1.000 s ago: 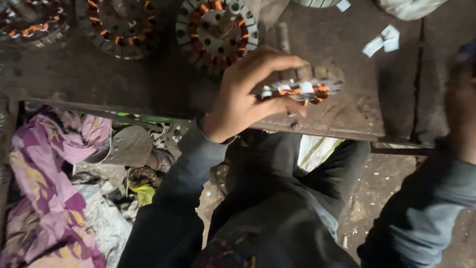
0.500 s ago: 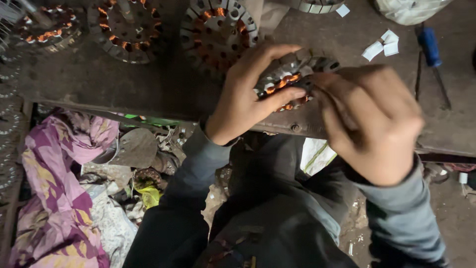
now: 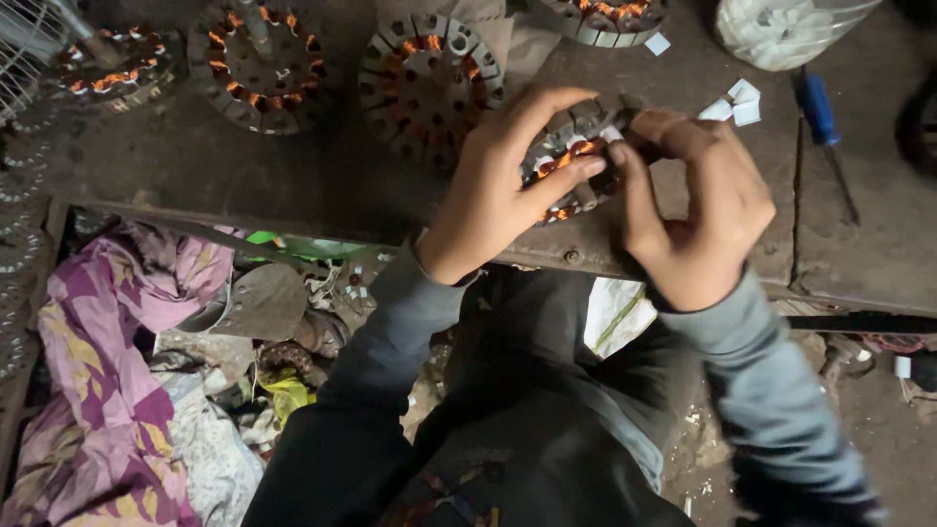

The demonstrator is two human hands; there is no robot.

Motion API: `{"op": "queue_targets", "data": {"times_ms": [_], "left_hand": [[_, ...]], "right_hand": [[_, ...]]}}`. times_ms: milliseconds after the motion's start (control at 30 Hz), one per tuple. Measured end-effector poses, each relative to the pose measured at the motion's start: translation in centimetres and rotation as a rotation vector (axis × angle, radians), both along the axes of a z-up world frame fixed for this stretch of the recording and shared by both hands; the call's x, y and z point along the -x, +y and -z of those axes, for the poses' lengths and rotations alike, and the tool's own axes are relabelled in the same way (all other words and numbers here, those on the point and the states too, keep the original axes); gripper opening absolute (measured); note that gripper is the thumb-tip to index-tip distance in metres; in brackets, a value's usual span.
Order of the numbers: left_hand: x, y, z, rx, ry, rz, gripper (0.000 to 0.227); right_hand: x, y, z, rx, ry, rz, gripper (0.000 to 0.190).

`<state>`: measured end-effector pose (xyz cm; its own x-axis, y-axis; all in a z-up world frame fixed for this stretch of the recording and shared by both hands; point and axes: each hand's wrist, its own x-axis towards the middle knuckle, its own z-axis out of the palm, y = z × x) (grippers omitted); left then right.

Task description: The person inserts small white insulating pieces into the slots of a circular stator core with copper windings. They use a screwdriver to push the pieces into place and adjust the windings, repeating the process for multiple slots.

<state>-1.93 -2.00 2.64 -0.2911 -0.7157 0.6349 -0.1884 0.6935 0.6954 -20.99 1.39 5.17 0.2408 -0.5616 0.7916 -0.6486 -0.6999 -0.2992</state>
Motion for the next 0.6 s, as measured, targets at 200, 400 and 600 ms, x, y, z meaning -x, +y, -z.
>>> {"op": "queue_targets", "data": {"times_ms": [200, 400, 600], "left_hand": [[0.1, 0.1, 0.5, 0.020, -0.028, -0.040, 0.044], [0.2, 0.2, 0.0, 0.017, -0.035, -0.046, 0.045], [0.3, 0.1, -0.4, 0.064, -0.053, -0.047, 0.044]], "right_hand": [[-0.4, -0.1, 2.1, 0.180, 0.049, -0.007, 0.037], [1.1, 0.0, 0.2, -0.069, -0.007, -0.041, 0.021], [1.7, -0.4, -3.8, -0.020, 0.311, -0.115, 0.034]]}}
